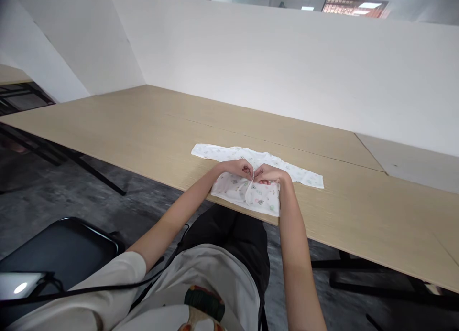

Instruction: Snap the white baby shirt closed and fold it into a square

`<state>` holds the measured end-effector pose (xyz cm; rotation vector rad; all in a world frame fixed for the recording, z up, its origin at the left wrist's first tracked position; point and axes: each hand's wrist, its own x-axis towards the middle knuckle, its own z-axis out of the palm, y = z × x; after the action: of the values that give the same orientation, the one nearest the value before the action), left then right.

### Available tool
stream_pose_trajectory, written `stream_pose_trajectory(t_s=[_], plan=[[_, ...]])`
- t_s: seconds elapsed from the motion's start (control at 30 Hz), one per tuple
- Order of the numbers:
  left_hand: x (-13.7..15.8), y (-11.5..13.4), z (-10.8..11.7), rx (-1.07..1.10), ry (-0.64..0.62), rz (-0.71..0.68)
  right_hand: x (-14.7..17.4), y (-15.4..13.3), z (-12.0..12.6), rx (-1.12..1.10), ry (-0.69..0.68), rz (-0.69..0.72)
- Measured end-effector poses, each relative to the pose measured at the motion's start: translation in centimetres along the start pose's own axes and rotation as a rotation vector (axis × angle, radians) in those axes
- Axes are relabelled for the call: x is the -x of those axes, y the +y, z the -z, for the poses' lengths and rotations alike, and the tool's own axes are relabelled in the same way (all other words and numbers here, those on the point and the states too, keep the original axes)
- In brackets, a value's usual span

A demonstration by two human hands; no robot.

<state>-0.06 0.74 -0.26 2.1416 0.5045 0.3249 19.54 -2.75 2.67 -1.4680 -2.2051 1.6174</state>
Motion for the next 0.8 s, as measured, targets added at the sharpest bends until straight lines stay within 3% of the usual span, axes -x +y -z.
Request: stream_pose_trajectory(t_s=[0.2, 0.47, 0.8], plan=[[-0.11, 0.11, 0.13, 0.038, 0.106, -0.068, 0.14, 0.44, 0.17, -0.05, 0.004, 0.014], [-0.27, -0.27, 0.19, 0.016, 0.054, -0.116, -0.05, 0.79, 0.36, -0.053, -0.007, 0.018], [-0.03, -0.47, 0.15, -0.032, 0.029, -0.053, -0.64, 0.85, 0.17, -0.04, -0.004, -0.019]])
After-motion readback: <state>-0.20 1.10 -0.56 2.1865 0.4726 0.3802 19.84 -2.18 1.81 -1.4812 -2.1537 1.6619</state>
